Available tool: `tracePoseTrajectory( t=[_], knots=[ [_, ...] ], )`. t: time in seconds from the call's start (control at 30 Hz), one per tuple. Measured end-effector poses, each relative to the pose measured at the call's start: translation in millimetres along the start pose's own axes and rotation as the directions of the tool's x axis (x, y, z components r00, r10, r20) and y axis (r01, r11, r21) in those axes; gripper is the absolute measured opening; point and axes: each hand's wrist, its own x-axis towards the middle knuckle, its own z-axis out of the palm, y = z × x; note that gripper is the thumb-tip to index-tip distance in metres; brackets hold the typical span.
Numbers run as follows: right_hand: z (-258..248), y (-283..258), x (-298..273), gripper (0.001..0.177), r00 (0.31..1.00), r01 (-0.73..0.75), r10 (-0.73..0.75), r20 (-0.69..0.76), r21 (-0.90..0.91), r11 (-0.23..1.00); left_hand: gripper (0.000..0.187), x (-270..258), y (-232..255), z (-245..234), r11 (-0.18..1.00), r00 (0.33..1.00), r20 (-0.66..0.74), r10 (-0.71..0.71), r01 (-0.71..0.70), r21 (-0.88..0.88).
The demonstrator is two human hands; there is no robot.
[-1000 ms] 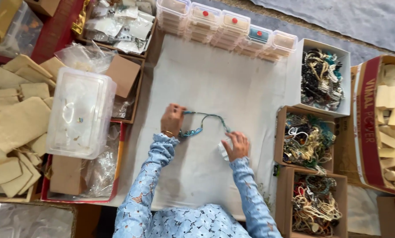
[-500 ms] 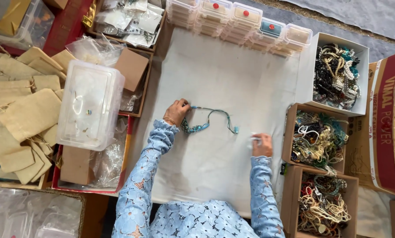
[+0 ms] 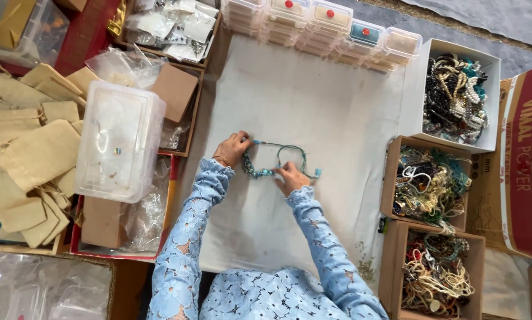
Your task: Packaging small blue beaded necklaces into individual plastic bags.
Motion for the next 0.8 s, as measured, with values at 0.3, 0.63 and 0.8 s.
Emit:
tracePoseTrajectory(
  t=[0.3, 0.63, 0.8],
  knots=[
    [-57.6, 84.4, -36.4, 0.022, 0.991, -0.073, 0.067, 0.12, 0.048, 0.996, 0.012, -8.2, 13.1, 9.8, 0.994, 0.997, -0.033, 0.07, -0.072, -0.085],
    [-90.0, 130.8, -21.0, 0.036, 0.933, -0.28, 0.312, 0.18, -0.18, 0.943, 0.023, -50.8, 110.2, 27.0, 0.925, 1.0, 0.011, -0.009, 0.013, -0.381],
    [-42.2, 104.3, -29.6, 0.059, 0.768, -0.138, 0.273, -0.579, 0.267, 0.954, 0.023, -62.7, 127.4, 34.7, 0.904, 0.981, -0.075, -0.176, 0.131, -0.406]
  ],
)
